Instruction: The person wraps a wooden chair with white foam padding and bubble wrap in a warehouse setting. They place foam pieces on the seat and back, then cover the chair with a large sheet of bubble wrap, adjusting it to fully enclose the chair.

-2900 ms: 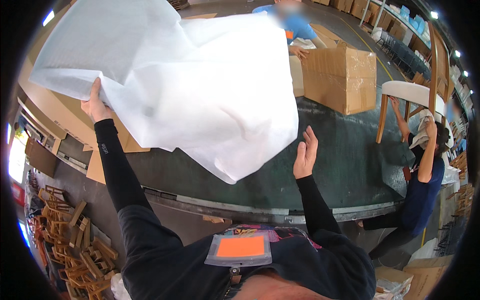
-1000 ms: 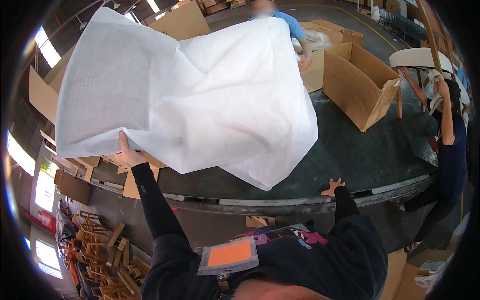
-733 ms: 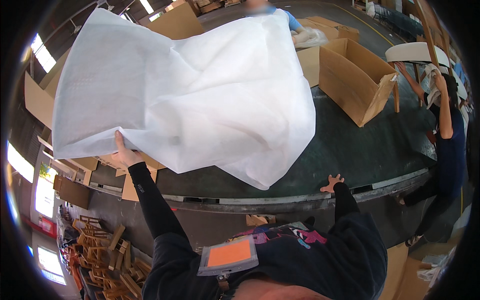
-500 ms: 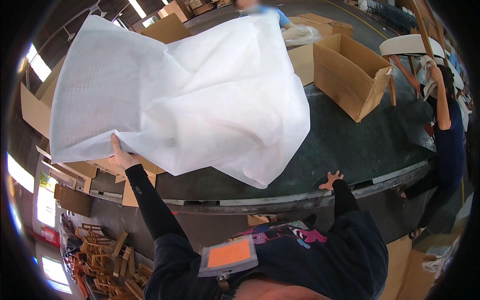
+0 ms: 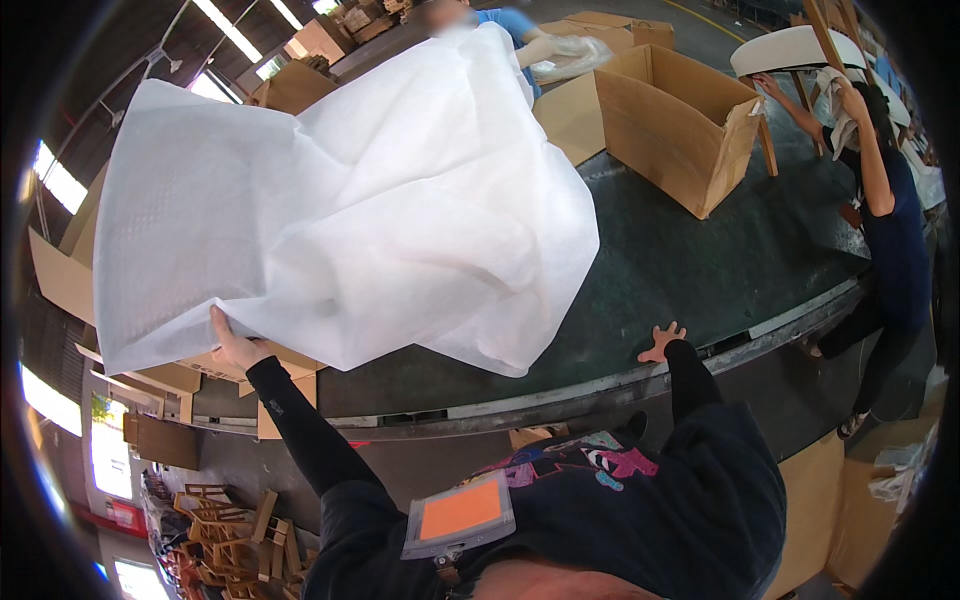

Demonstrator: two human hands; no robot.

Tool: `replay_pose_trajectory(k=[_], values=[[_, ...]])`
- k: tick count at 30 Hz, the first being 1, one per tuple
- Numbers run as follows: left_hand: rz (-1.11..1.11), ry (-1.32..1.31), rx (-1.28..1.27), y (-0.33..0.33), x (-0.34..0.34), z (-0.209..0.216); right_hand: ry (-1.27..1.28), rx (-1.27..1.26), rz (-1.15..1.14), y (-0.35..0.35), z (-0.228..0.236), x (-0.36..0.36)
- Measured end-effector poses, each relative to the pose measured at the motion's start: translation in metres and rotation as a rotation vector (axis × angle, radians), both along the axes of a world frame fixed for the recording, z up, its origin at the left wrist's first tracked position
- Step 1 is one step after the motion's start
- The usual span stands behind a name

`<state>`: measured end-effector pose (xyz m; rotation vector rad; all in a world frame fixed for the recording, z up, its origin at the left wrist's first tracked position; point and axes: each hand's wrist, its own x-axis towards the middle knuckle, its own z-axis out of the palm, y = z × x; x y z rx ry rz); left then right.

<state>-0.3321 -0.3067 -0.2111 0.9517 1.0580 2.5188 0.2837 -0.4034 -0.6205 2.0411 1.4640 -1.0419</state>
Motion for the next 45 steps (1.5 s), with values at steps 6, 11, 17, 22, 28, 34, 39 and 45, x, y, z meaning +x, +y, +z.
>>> replay_pose_trajectory(k=[6, 11, 17, 22, 28, 34, 39, 45], values=[[-0.040, 0.007, 0.030, -0.006, -0.012, 0.003, 0.029, 0.020, 0.016, 0.003, 0.001, -0.003], [-0.030, 0.000, 0.030, -0.003, -0.012, -0.004, 0.024, -0.007, 0.035, 0.002, 0.008, -0.006], [-0.058, 0.017, 0.000, -0.004, -0.024, -0.004, 0.006, -0.002, 0.027, 0.003, 0.014, -0.009], [0.002, -0.001, 0.005, 0.004, -0.022, -0.004, 0.019, -0.029, 0.029, 0.003, 0.016, -0.012], [-0.053, -0.014, 0.023, 0.000, -0.028, -0.002, 0.039, -0.067, 0.042, 0.006, 0.019, -0.012], [-0.023, 0.004, 0.012, -0.008, -0.027, -0.004, 0.040, -0.033, 0.036, 0.006, 0.016, -0.014], [-0.030, -0.045, 0.022, -0.009, -0.021, -0.007, 0.027, -0.022, 0.027, 0.005, 0.015, -0.012], [-0.013, 0.019, 0.071, -0.009, -0.026, -0.003, 0.005, 0.049, 0.077, 0.003, 0.010, -0.016]])
